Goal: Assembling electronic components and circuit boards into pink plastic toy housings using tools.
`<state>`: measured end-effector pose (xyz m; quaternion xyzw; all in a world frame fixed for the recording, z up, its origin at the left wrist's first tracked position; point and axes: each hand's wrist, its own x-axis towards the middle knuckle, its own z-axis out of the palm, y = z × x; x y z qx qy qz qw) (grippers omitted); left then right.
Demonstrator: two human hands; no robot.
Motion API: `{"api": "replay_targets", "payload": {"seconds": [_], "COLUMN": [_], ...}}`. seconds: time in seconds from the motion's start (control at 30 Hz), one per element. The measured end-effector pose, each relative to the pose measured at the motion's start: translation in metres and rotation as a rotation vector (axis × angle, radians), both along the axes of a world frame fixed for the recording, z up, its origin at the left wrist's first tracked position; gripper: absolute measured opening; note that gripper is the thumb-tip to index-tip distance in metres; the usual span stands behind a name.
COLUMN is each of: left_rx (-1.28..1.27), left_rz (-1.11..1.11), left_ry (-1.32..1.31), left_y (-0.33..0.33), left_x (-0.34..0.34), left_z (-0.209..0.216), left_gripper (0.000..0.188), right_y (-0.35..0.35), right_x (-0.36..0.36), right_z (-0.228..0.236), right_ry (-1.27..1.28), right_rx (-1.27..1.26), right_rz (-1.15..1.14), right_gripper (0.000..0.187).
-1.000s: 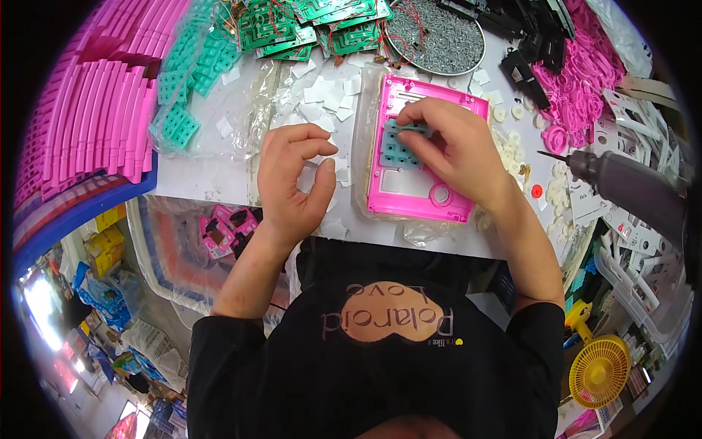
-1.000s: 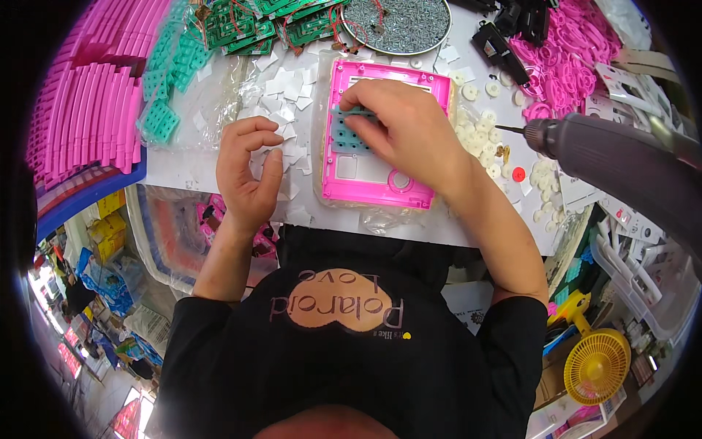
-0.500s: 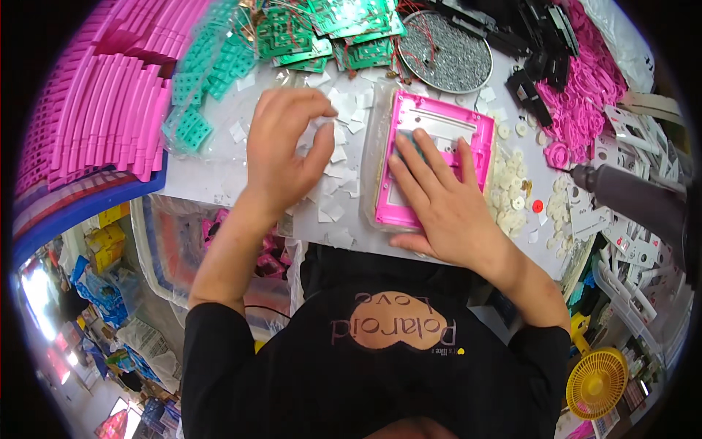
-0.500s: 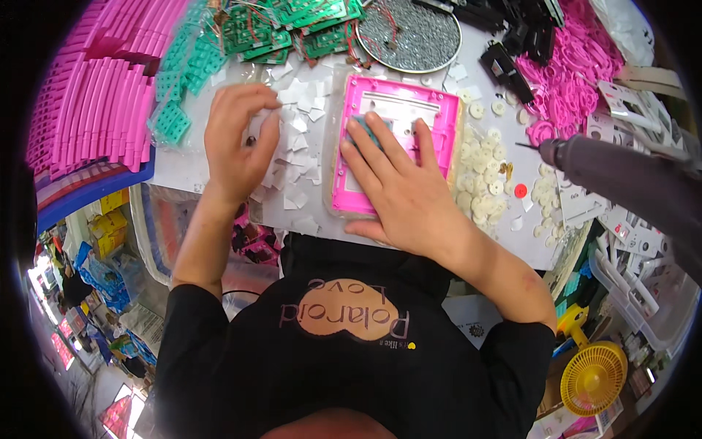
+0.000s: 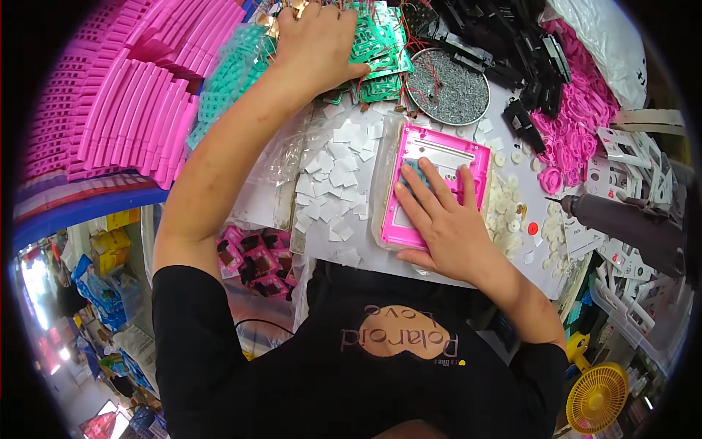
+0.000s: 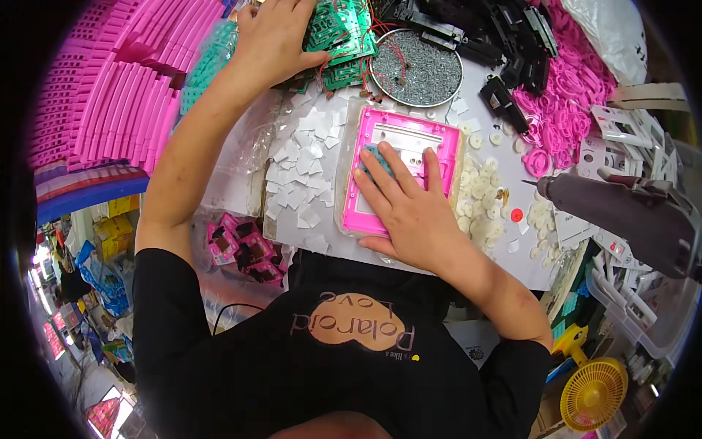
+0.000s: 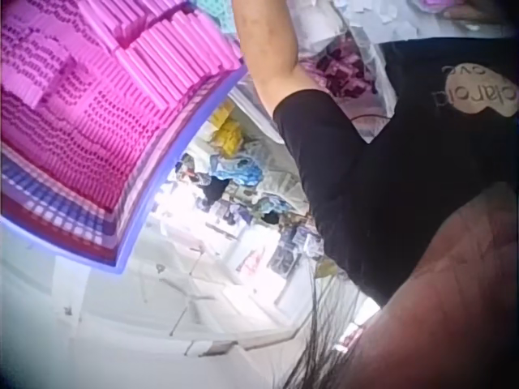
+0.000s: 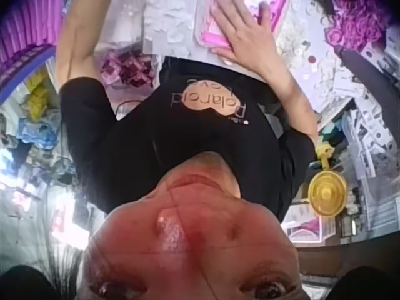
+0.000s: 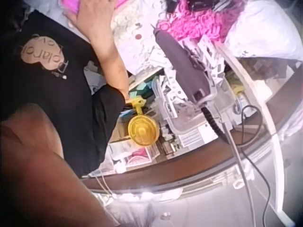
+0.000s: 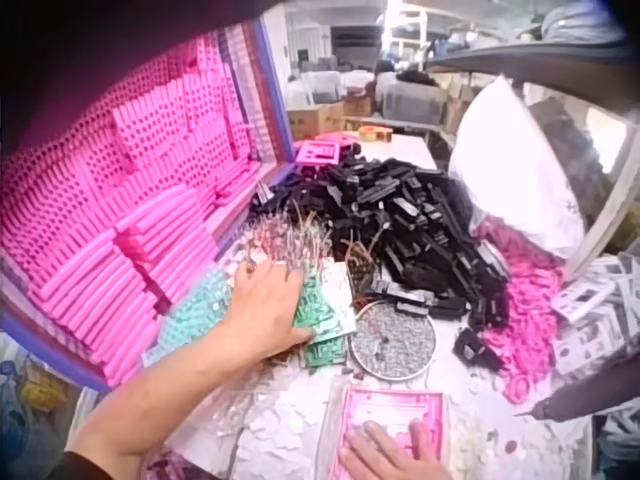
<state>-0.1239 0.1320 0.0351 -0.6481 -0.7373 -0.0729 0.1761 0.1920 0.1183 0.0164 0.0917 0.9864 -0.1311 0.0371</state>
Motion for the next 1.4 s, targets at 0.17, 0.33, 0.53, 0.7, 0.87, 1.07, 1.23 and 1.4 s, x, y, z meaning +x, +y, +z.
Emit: {"api": "replay_targets", "payload": {"seconds": [0.17,0.33,0.53,0.7,0.87,1.07,1.23,1.4], "left_rx": [0.004,0.456,0.291,0.361,0.487,0.497,0.761,0.840], "left_rz": [-0.019,-0.526,-0.649,-0.539,-0.407,-0.851,-0.702,-0.541], "left_ry": [-0.054,0.220,0.240,0.106,-0.100,0.078,-0.175,-0.372], "left_y": [0.002,0.015,0.024,0.036,0.049,0.056,0.083,0.037], "left_x": [0.000,-0.002,-0.007,-0.002,-0.006,0.024,0.020,0.026], "left_z": [0.022,0.038,0.029,0.002,0.046,0.007,0.055,0.067], "left_gripper": [0.042,0.018,0.014,0.017,0.024,0.024,0.030,0.017], "right_y": [0.000,0.000,-0.001,0.001,0.000,0.001,0.001,0.000], "right_x": [0.002,0.001,0.002,0.003,0.004,0.005,0.007,0.006], "right_z": [-0.001,0.000,0.000,0.001,0.000,0.000,-0.003,-0.002], "right_ry": [0.027,0.051,0.057,0.080,0.094,0.094,0.107,0.085], "right_rx": [0.000,-0.016,-0.021,-0.017,-0.026,-0.034,-0.044,-0.052], "right_rz": [-0.013,-0.007,0.001,-0.015,-0.020,-0.015,-0.027,-0.021], "right_gripper": [0.091,0.089,0.089,0.089,0.088,0.091,0.094,0.092]}}
